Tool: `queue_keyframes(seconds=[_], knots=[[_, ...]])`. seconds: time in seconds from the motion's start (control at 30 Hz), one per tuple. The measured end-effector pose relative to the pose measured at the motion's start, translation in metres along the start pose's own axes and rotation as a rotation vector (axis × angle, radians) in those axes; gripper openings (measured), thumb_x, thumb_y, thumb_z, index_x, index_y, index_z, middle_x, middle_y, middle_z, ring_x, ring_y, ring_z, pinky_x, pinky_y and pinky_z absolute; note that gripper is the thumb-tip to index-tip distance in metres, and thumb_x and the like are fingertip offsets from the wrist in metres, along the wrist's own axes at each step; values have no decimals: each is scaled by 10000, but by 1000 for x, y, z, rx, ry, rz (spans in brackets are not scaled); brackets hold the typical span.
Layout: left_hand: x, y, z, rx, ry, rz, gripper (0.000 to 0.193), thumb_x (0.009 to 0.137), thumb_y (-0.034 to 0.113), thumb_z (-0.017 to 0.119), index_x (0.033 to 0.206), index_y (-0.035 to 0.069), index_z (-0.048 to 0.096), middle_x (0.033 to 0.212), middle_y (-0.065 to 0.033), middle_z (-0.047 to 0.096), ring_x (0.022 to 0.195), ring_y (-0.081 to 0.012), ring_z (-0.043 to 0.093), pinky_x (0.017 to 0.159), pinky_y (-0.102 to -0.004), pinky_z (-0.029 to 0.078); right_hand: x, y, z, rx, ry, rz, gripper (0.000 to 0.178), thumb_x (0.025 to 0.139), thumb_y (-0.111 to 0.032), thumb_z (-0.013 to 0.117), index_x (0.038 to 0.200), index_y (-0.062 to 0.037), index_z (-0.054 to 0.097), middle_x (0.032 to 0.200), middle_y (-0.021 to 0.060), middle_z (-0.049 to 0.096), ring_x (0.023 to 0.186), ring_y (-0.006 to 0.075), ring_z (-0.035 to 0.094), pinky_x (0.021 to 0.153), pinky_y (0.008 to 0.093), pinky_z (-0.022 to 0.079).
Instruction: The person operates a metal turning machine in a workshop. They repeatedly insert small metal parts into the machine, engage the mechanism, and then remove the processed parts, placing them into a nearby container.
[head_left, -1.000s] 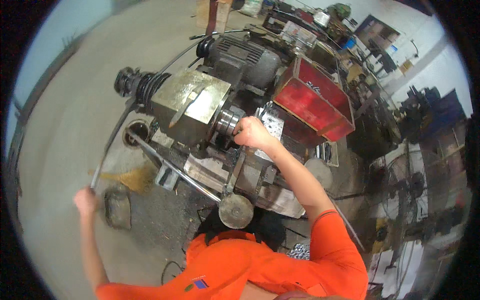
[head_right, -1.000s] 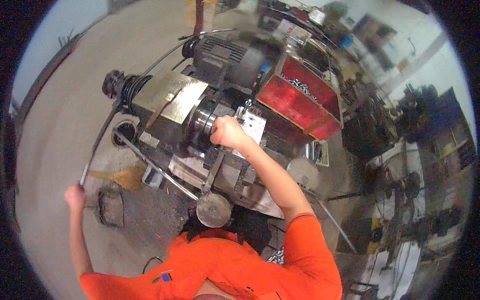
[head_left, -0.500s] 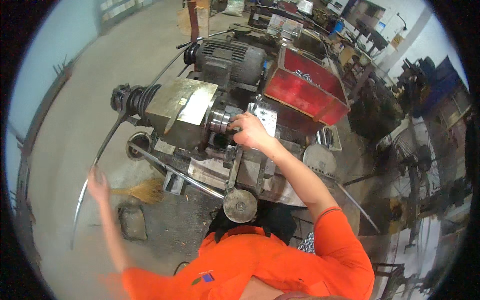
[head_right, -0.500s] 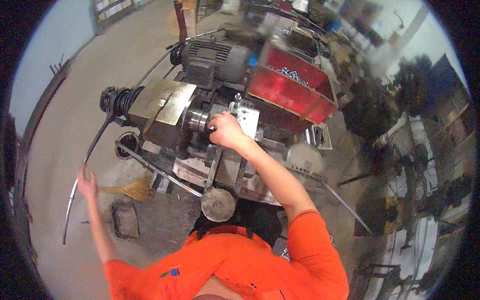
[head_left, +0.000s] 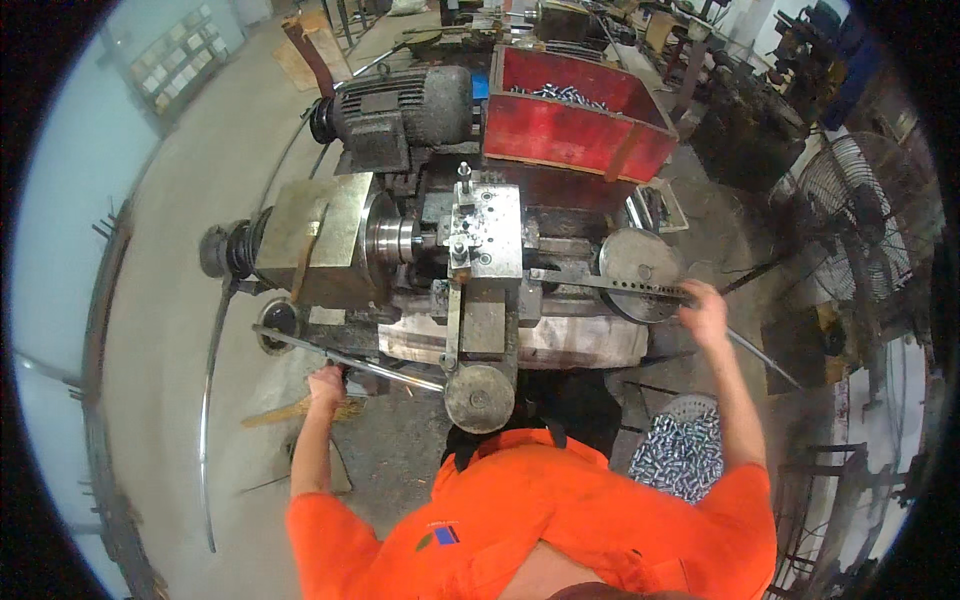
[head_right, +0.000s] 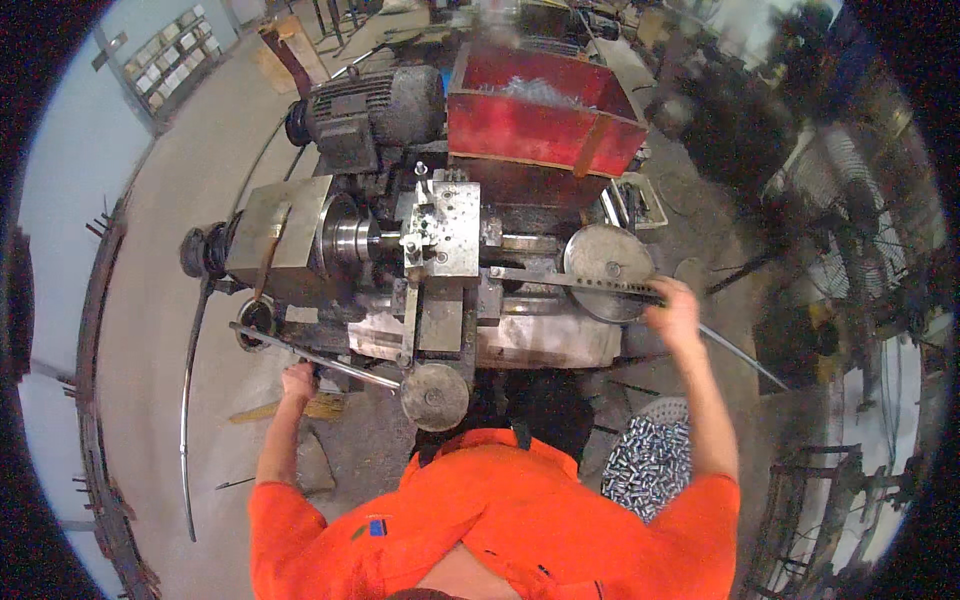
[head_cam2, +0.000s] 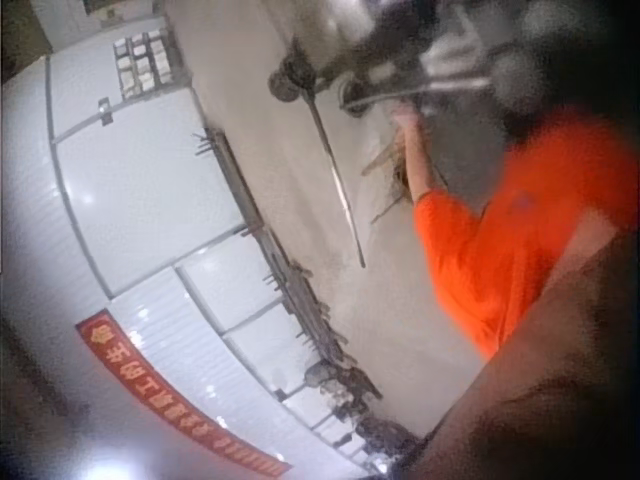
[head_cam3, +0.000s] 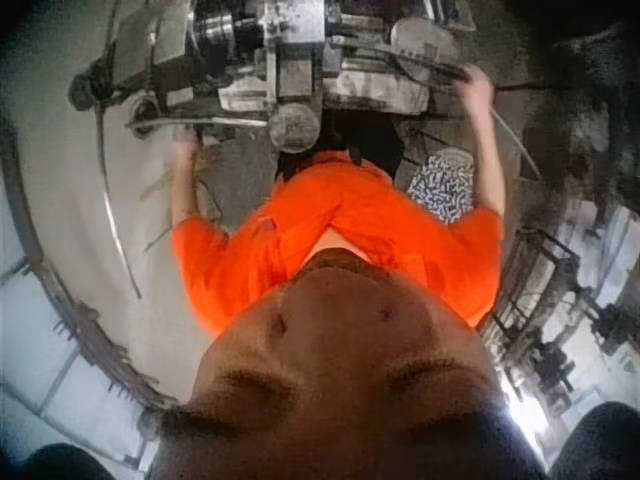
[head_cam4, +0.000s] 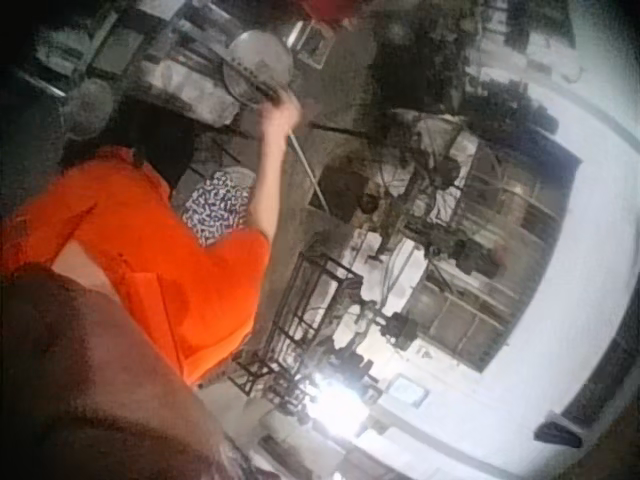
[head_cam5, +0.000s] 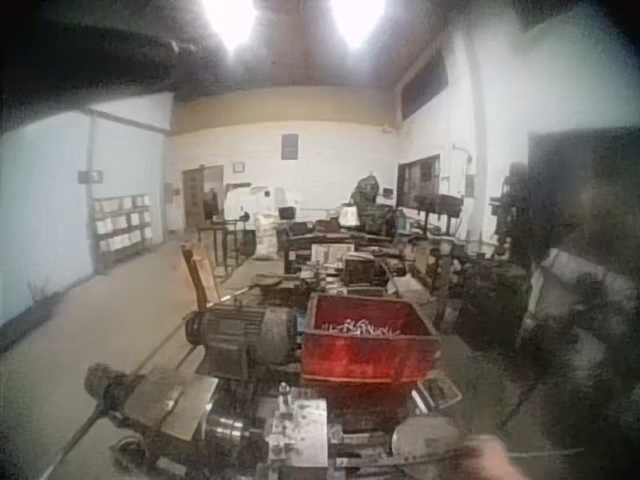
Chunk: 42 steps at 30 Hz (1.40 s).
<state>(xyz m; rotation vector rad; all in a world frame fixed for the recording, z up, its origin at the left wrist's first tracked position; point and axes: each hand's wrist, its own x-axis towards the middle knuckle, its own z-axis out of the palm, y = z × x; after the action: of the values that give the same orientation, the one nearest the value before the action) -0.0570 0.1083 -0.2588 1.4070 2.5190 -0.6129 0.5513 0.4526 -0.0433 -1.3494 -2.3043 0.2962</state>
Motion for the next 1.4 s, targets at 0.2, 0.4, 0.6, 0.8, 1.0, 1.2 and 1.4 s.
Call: queue_keyframes(seconds=[0.2,0.4,0.6,0.8,1.0,1.2,1.4], knots=[[-26,-37,2,-554,225,-162,468,797,366,619,1188,122,536,913,-143,649,754,-296,639,612,-382,515,-81,211,-30,-584,-286,636,429,676,-172,603,1087,-56,567,1060,171,607,1004,350,560,865,411,450],[-53,-6,-114,-1812,470,-475,525,865,407,558,1123,-46,496,794,-190,637,550,-224,621,506,-301,530,-126,196,-15,-656,-259,764,299,682,-229,592,921,-52,618,936,194,632,890,359,605,786,427,479],[-10,35,-122,-2107,723,-336,378,863,176,509,1122,-34,332,730,-137,563,513,-239,571,420,-343,492,-233,144,17,-486,-224,725,292,612,-256,632,764,-8,602,818,198,626,781,359,614,680,444,494],[-5,16,-97,-1940,788,-451,306,830,83,479,1084,-73,410,813,-157,552,522,-259,577,442,-365,498,-259,26,45,372,-135,898,220,643,-171,584,769,2,637,628,96,576,589,180,524,547,333,413],[-12,30,-114,-1938,830,-413,291,833,131,503,1074,-31,476,796,-91,542,583,-200,548,471,-344,506,-272,2,65,556,-95,819,244,623,-150,569,811,0,606,630,45,515,560,153,473,526,293,399],[-16,23,-114,-1814,684,-430,313,841,194,519,1091,9,492,824,-55,549,625,-149,539,482,-289,465,-270,-13,60,441,-64,733,210,651,-130,545,819,-8,581,624,25,492,545,118,451,483,276,359],[-5,13,-106,-1787,649,-523,275,837,199,516,1041,17,486,788,-60,556,572,-162,554,474,-301,496,-258,5,44,669,-130,820,209,595,-133,580,743,11,551,555,-10,440,494,125,412,444,304,344]])
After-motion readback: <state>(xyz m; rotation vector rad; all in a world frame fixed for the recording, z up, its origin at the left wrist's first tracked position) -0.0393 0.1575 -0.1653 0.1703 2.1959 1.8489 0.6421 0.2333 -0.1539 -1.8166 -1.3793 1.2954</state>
